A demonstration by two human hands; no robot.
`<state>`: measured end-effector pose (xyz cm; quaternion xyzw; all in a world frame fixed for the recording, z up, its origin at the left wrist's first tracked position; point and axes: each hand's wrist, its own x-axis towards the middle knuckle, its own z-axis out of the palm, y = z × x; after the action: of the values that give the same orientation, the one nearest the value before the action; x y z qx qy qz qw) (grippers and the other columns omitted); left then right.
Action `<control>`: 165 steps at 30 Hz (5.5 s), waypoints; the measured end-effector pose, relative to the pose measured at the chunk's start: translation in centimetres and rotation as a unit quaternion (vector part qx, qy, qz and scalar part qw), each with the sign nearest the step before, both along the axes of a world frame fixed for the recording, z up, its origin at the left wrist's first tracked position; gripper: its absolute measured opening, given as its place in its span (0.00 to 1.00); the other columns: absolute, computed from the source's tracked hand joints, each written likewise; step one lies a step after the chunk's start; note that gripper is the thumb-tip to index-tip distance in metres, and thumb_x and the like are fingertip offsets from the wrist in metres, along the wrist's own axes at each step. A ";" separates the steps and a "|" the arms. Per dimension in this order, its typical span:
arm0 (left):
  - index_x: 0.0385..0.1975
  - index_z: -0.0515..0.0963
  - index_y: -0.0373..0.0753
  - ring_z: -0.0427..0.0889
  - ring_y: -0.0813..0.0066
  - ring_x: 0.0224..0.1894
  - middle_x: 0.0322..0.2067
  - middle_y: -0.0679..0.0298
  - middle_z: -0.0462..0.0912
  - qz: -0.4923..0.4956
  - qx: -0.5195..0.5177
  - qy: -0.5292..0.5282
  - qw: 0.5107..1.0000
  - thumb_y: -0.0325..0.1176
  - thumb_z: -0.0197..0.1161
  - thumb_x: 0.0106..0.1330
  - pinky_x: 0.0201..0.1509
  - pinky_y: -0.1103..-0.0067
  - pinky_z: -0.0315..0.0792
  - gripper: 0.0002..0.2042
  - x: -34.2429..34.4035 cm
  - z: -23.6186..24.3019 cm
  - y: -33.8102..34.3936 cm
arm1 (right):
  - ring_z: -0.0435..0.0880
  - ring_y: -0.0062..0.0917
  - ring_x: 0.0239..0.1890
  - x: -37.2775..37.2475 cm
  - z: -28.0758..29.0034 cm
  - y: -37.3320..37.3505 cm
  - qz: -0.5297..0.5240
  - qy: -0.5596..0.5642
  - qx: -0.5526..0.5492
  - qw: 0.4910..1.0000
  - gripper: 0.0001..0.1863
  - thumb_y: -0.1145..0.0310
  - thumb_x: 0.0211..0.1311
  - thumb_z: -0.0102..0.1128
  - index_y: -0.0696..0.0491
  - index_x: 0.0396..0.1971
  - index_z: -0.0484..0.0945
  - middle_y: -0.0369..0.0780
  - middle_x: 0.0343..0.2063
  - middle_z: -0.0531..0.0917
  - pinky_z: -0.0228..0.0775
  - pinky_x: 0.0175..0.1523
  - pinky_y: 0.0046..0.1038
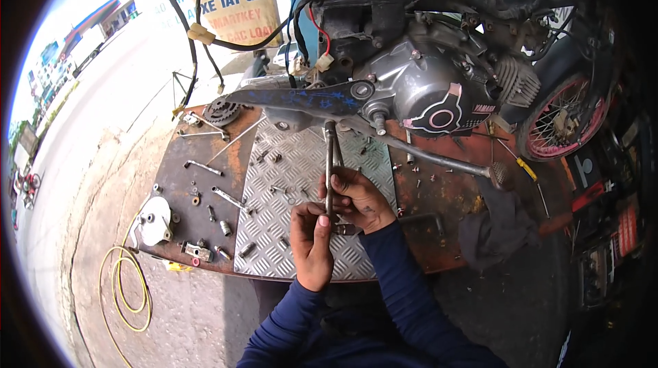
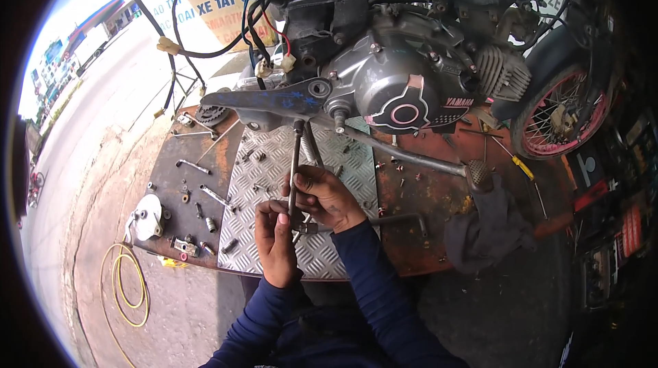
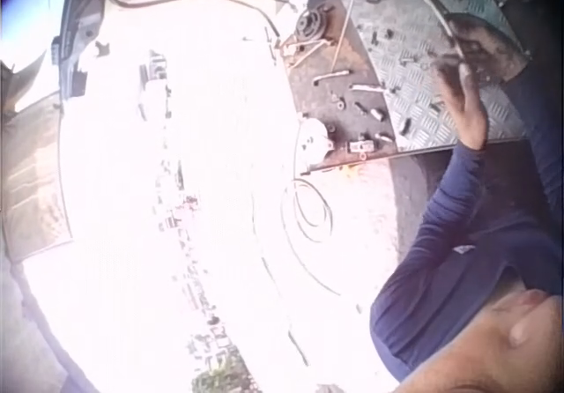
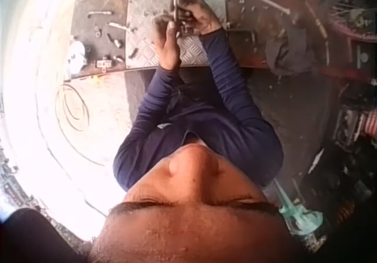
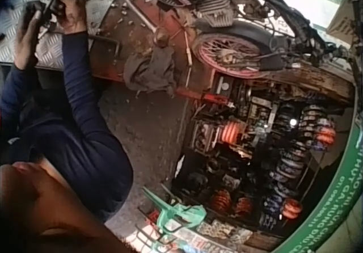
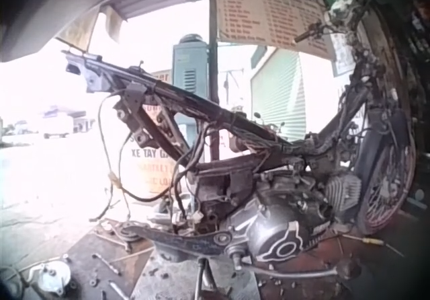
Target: Repairing and cleaning parts of a motorcycle engine and frame.
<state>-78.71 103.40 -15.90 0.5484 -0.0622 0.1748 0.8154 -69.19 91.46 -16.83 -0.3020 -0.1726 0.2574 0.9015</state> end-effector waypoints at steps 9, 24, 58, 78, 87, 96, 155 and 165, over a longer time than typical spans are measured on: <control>0.42 0.75 0.35 0.77 0.70 0.23 0.28 0.58 0.80 -0.324 -0.252 0.194 0.891 0.45 0.55 0.71 0.30 0.76 0.71 0.17 0.3 1.8 2.1 | 0.71 0.09 0.21 -0.8 3.4 0.5 0.016 0.060 -0.060 0.996 0.10 0.65 0.69 0.58 0.57 0.41 0.76 0.38 0.32 0.80 0.66 0.21 0.13; 0.42 0.77 0.31 0.79 0.77 0.29 0.32 0.64 0.83 -0.228 -0.124 0.150 0.954 0.39 0.57 0.71 0.38 0.79 0.74 0.15 10.0 0.3 5.4 | 0.71 0.09 0.22 -0.7 3.6 0.5 0.030 0.077 0.006 0.997 0.10 0.69 0.69 0.58 0.56 0.46 0.78 0.37 0.36 0.83 0.66 0.27 0.15; 0.39 0.79 0.47 0.79 0.68 0.48 0.42 0.66 0.80 -0.051 0.569 -0.644 0.508 0.37 0.58 0.57 0.51 0.70 0.74 0.11 10.1 17.4 -18.8 | 0.70 0.08 0.24 -4.4 1.8 5.0 -0.309 -0.014 -0.072 0.948 0.21 0.65 0.75 0.49 0.53 0.63 0.66 0.30 0.23 0.73 0.64 0.30 0.17; 0.37 0.81 0.48 0.77 0.71 0.46 0.38 0.71 0.79 0.004 0.540 -0.630 0.559 0.37 0.58 0.59 0.51 0.72 0.70 0.09 9.7 16.8 -18.6 | 0.77 0.14 0.38 -4.3 0.5 4.0 -0.016 0.006 0.212 0.977 0.26 0.64 0.76 0.43 0.55 0.70 0.56 0.37 0.39 0.79 0.73 0.42 0.19; 0.45 0.80 0.48 0.78 0.68 0.49 0.43 0.67 0.80 -0.082 0.588 -0.583 0.554 0.38 0.61 0.58 0.50 0.70 0.73 0.14 9.6 18.1 -17.5 | 0.79 0.30 0.54 -6.6 1.5 1.5 0.065 0.102 0.247 0.961 0.27 0.60 0.73 0.50 0.58 0.66 0.62 0.42 0.52 0.80 0.71 0.60 0.36; 0.50 0.78 0.38 0.83 0.51 0.42 0.37 0.54 0.84 -0.368 0.719 -0.486 0.334 0.31 0.63 0.52 0.46 0.66 0.77 0.22 11.1 24.2 -20.4 | 0.86 0.28 0.36 -5.9 0.9 1.1 -0.117 -0.044 0.075 0.989 0.26 0.63 0.46 0.80 0.61 0.41 0.78 0.39 0.30 0.87 0.78 0.46 0.34; 0.43 0.77 0.41 0.74 0.60 0.55 0.44 0.59 0.76 -0.351 0.416 -0.592 0.595 0.43 0.68 0.54 0.58 0.60 0.67 0.19 14.3 18.3 -16.6 | 0.78 0.25 0.33 0.3 -1.7 -1.9 0.101 -0.052 0.173 0.978 0.26 0.45 0.71 0.38 0.50 0.52 0.73 0.34 0.36 0.81 0.73 0.38 0.33; 0.46 0.77 0.41 0.76 0.57 0.53 0.43 0.58 0.77 -0.400 0.412 -0.589 0.569 0.43 0.69 0.52 0.57 0.59 0.70 0.22 15.1 18.6 -17.4 | 0.71 0.22 0.30 -0.7 1.1 -0.3 0.132 0.167 0.135 0.968 0.17 0.55 0.71 0.47 0.50 0.49 0.74 0.33 0.33 0.76 0.64 0.36 0.28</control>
<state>-63.58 85.98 2.71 0.5197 -0.8070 0.0708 0.2713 -69.93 91.14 -15.71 -0.1051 -0.0912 0.3952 0.9080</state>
